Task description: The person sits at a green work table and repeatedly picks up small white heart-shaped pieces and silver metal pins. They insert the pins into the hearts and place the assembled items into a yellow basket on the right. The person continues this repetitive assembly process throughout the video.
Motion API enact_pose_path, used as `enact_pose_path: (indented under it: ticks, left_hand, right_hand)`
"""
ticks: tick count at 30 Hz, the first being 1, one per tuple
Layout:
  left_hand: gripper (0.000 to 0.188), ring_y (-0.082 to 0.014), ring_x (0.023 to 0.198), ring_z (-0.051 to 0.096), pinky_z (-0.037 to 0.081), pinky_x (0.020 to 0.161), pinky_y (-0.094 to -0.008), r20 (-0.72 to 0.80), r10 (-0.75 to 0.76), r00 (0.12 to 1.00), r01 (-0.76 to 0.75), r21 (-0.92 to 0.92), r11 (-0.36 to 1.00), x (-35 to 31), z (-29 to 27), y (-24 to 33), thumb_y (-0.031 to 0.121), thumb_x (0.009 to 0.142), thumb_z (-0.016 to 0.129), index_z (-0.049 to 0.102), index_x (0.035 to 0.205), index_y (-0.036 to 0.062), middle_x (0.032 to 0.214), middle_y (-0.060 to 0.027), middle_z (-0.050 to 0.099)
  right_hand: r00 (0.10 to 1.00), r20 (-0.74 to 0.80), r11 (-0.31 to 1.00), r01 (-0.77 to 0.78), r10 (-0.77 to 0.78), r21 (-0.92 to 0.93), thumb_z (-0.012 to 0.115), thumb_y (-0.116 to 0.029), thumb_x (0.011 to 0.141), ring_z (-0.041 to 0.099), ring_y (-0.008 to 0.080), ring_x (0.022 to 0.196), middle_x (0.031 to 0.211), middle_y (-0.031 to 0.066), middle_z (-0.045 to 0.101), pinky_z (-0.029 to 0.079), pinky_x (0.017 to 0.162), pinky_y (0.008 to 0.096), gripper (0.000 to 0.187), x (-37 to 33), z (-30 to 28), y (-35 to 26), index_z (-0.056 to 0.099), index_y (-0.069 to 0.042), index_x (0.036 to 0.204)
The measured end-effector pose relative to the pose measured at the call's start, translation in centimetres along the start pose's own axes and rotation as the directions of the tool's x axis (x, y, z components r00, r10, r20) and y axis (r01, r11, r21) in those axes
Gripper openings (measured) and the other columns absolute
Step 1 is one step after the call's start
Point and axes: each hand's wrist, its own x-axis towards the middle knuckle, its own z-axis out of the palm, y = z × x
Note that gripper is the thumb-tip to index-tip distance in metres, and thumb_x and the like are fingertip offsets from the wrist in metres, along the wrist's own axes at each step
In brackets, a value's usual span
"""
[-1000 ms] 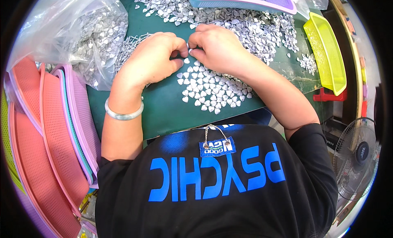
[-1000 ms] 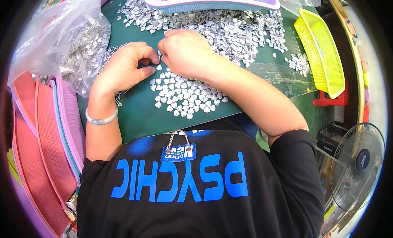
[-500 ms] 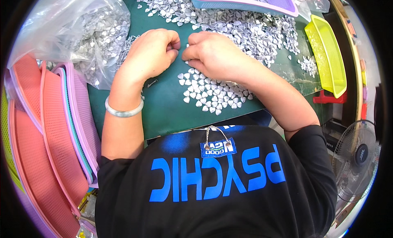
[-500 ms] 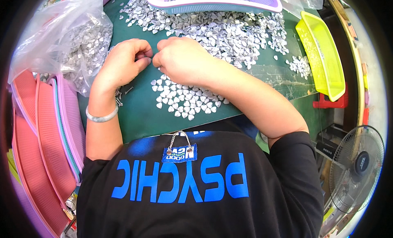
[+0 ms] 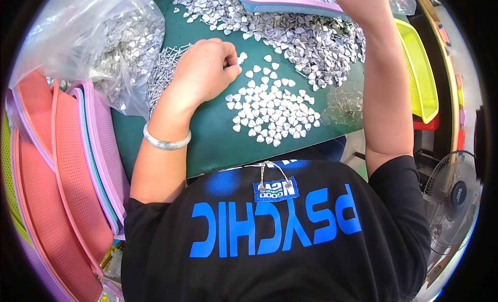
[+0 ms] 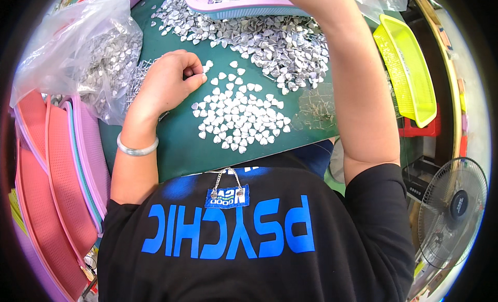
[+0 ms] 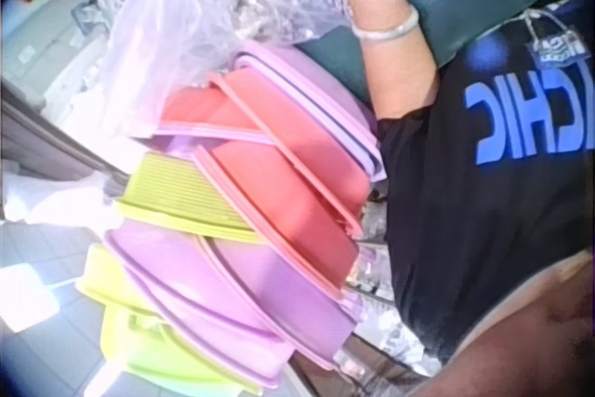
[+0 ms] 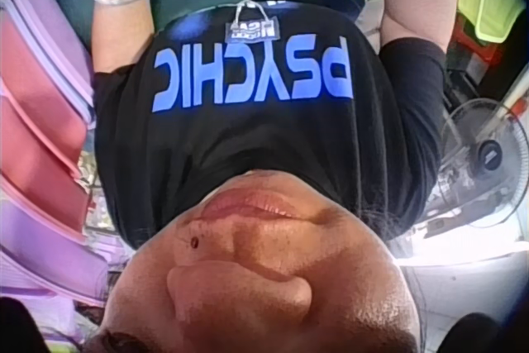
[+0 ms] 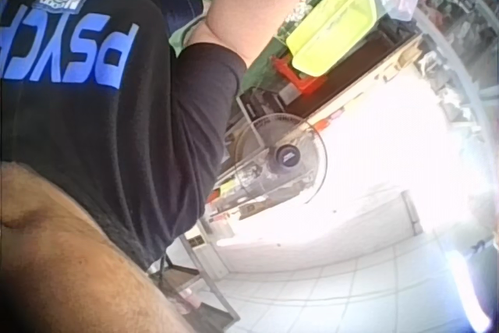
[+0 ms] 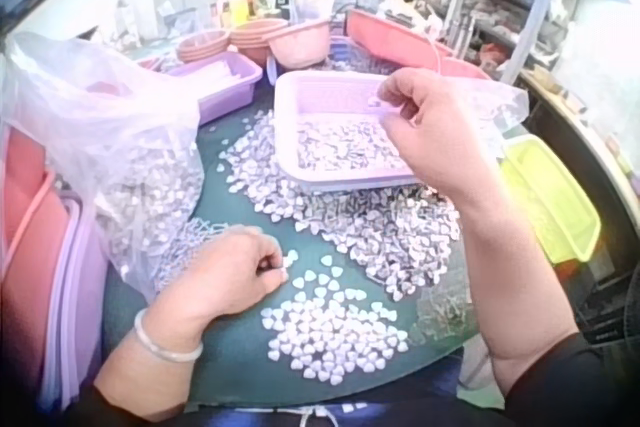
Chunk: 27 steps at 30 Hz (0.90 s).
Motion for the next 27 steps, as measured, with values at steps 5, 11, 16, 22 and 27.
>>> enact_pose_path:
  ticks: [5,11,16,22,27]
  left_hand:
    - [0.016,-0.0193,0.063,0.057,0.047,0.061,-0.0319,0.072,-0.046,0.996,0.045,0.021,0.999,-0.2,-0.2,-0.4,0.013,0.073,0.073,0.064,0.077,0.0002,0.070,-0.0095,0.059]
    - [0.013,-0.0207,0.063,0.057,0.048,0.061,-0.0324,-0.039,-0.040,0.998,0.038,-0.058,0.998,0.1,-0.1,-0.4,0.010,0.075,0.072,0.065,0.081,0.0002,0.071,-0.0097,0.060]
    - [0.013,-0.0288,0.081,0.063,0.050,0.070,-0.0395,-0.105,-0.016,0.994,0.012,-0.040,0.999,0.4,1.0,-0.9,0.013,0.071,0.073,0.067,0.080,0.0053,0.081,-0.0103,0.065]
    - [0.014,-0.0189,0.069,0.057,0.048,0.065,-0.0315,-0.081,-0.031,0.996,0.024,-0.092,0.995,0.5,0.5,-0.8,0.003,0.072,0.073,0.063,0.081,0.0002,0.078,-0.0078,0.058]
    - [0.010,-0.0181,0.070,0.059,0.049,0.066,-0.0301,-0.037,0.000,0.999,-0.005,-0.117,0.993,0.3,0.0,-0.9,0.000,0.073,0.071,0.063,0.080,-0.0005,0.078,-0.0078,0.058]
  right_hand:
    - [0.978,0.199,0.992,0.084,-0.064,-0.094,0.062,-0.003,0.081,0.059,0.0137,0.071,0.076,0.0093,0.062,0.047,0.066,0.0260,0.011,-1.8,0.9,-1.6,0.064,0.001,0.091]
    - [0.804,0.558,0.934,0.331,-0.207,-0.132,0.063,-0.008,0.077,0.064,0.0318,0.081,0.082,0.0101,0.062,0.051,0.070,0.0418,0.013,-6.4,4.0,-3.5,0.068,-0.006,0.089]
    - [0.716,0.696,0.983,0.157,-0.048,-0.094,0.060,-0.005,0.077,0.066,0.0313,0.086,0.088,0.0111,0.064,0.054,0.075,0.0418,0.020,-8.0,5.3,-4.4,0.071,-0.010,0.092]
    - [0.730,0.682,0.998,0.065,-0.038,-0.014,0.059,-0.010,0.081,0.065,0.0332,0.083,0.088,0.0115,0.063,0.053,0.072,0.0446,0.009,-9.3,6.6,-3.3,0.066,-0.008,0.085]
    - [0.758,0.650,0.998,0.053,-0.061,0.032,0.058,-0.014,0.082,0.064,0.0337,0.081,0.086,0.0124,0.062,0.052,0.071,0.0450,0.009,-9.5,6.7,-2.7,0.064,-0.007,0.082]
